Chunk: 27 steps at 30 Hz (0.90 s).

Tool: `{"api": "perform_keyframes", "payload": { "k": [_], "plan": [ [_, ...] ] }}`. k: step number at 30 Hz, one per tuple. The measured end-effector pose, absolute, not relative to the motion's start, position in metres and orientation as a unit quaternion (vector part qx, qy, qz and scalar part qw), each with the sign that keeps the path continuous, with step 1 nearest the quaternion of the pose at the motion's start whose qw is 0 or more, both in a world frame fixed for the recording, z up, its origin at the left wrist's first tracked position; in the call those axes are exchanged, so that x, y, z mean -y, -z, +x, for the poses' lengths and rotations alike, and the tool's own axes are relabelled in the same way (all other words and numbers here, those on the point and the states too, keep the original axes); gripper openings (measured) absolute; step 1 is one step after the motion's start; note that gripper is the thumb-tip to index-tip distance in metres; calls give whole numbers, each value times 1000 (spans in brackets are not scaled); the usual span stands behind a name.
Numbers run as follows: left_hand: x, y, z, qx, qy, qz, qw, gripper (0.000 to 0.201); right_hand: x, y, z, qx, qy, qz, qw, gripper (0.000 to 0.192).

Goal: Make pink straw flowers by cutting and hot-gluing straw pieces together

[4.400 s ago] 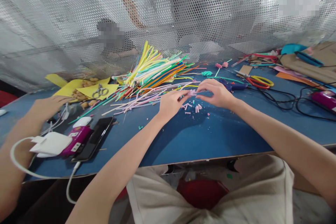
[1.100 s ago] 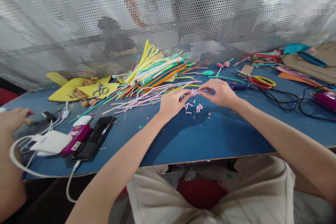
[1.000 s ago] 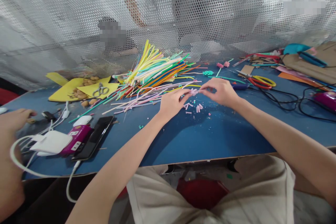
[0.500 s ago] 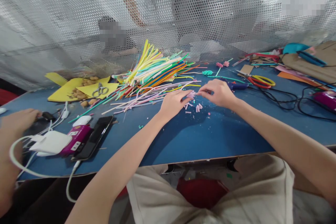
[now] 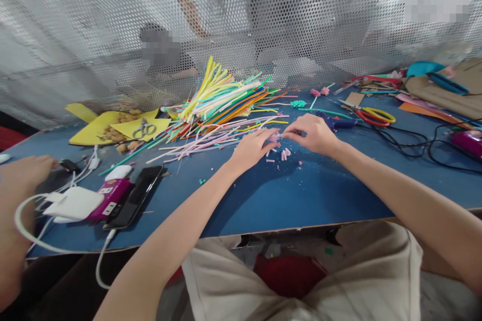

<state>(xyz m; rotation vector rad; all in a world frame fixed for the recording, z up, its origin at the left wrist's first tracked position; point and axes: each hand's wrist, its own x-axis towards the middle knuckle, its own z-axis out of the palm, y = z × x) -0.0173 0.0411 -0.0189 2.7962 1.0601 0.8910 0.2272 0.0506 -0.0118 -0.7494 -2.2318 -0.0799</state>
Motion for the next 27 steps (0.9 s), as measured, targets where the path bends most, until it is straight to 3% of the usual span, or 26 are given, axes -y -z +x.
{"api": "perform_keyframes", "payload": {
  "k": [9,17,27],
  "plan": [
    [-44,19,-18,-302,-288,909,5,31,-46,9,225,891,9,-273,364,24],
    [-38,19,-18,-353,-279,891,-61,41,-48,11,225,880,11,-296,370,25],
    [-38,16,-18,-354,-282,889,-75,31,-47,10,225,880,11,-295,371,29]
  ]
}}
